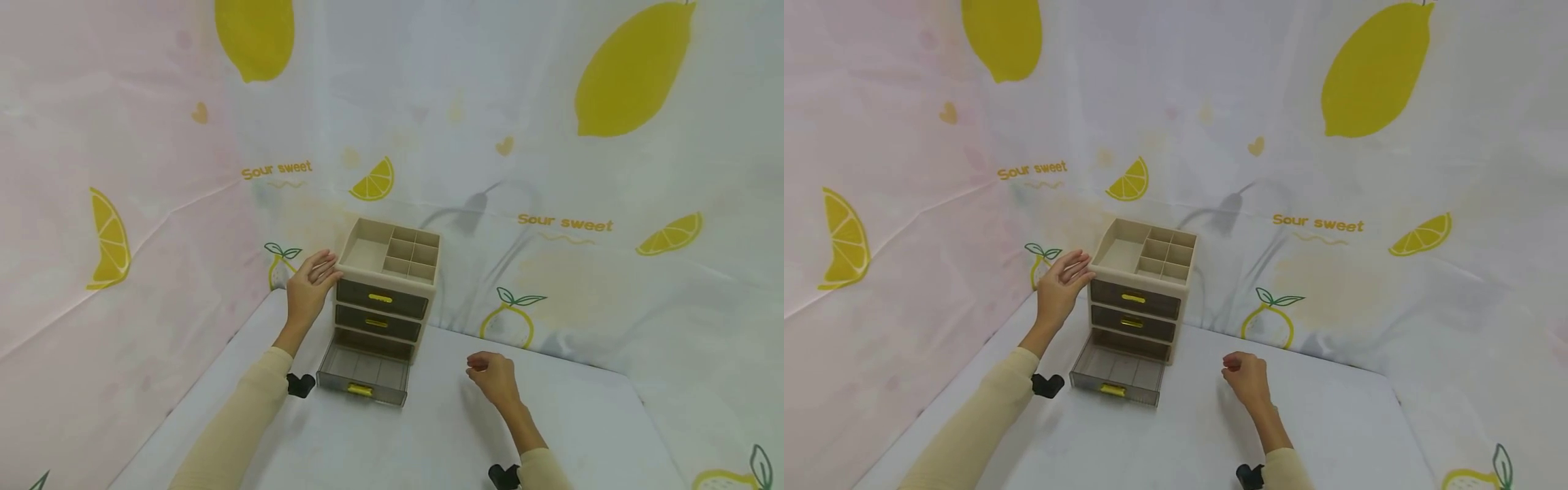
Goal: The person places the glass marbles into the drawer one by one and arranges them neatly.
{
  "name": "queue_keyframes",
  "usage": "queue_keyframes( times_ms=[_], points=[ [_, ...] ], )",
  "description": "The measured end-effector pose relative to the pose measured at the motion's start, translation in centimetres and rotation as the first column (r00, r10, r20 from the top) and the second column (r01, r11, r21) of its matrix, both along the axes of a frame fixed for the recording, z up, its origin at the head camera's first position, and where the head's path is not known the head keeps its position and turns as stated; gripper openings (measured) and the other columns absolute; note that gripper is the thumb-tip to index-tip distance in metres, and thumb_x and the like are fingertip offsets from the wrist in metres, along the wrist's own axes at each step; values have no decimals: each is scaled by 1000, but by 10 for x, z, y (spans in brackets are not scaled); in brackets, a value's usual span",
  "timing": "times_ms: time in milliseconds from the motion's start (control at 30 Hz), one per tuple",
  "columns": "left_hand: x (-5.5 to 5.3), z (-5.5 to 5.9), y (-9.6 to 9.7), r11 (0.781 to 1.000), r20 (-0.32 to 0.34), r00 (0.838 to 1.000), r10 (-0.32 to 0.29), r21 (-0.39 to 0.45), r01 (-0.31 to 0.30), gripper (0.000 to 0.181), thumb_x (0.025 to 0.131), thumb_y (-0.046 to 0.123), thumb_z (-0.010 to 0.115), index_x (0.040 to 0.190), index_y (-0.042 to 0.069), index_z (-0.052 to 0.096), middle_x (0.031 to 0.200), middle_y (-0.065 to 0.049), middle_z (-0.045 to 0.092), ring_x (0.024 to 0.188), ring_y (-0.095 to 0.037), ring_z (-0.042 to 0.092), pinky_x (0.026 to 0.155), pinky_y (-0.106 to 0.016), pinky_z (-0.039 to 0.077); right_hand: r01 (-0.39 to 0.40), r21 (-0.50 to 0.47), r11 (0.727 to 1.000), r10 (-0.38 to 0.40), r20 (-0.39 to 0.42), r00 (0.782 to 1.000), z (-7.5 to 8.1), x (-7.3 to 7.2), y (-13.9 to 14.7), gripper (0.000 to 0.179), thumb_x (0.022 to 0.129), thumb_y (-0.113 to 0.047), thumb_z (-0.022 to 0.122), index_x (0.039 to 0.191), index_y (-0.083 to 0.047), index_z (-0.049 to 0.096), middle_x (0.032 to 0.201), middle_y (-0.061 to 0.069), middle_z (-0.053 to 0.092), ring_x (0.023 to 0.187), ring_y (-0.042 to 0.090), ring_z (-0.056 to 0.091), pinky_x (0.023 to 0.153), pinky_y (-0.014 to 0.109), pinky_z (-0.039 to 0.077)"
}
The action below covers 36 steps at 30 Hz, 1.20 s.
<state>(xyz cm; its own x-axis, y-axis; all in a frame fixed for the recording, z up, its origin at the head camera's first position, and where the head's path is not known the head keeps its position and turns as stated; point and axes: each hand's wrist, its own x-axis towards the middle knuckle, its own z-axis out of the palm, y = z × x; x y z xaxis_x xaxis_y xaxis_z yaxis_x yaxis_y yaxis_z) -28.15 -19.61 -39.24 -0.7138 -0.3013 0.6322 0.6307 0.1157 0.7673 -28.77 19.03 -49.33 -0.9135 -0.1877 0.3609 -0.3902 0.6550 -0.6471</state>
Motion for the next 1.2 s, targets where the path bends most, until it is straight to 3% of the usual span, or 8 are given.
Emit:
queue_keyframes(
  times_ms=[200,400,700,900,1200],
  points=[
    [0,0,0,1000,1,1000,-2,0,2,51,81,-11,72,129,-14,53,122,-34,58,115,-45,57,96,-35,54,74,69,995,-76,26,997,-14,1,33,17,74,8,77,91,5,73,84,12,73,76,25,71,66,34,63],
    [-1,-3,0,1000,7,1000,4,-5,-3,51,82,-10,72,129,-12,54,123,-33,58,115,-43,57,96,-34,54,123,138,983,-129,37,991,-19,8,57,17,76,5,75,93,6,72,88,17,72,84,34,69,75,47,62],
    [-2,-3,0,1000,5,1000,6,-5,-6,51,82,-9,73,129,-13,53,122,-32,59,115,-42,58,96,-33,54,195,160,968,-210,84,974,-29,5,81,24,77,0,74,100,7,70,98,22,71,95,42,66,85,55,57],
    [-2,-4,0,1000,16,1000,9,4,-9,51,81,-9,73,128,-12,54,122,-31,59,114,-43,58,95,-34,54,184,174,967,-208,131,969,-28,8,85,21,75,1,71,95,9,69,88,19,71,85,37,66,71,47,60],
    [-2,-4,-1,1000,11,1000,13,-7,-13,50,82,-9,73,128,-12,54,122,-32,59,114,-42,58,95,-34,55,204,185,961,-240,200,950,-29,12,80,17,73,1,73,88,7,69,76,9,69,68,20,62,56,32,55]
  ],
)
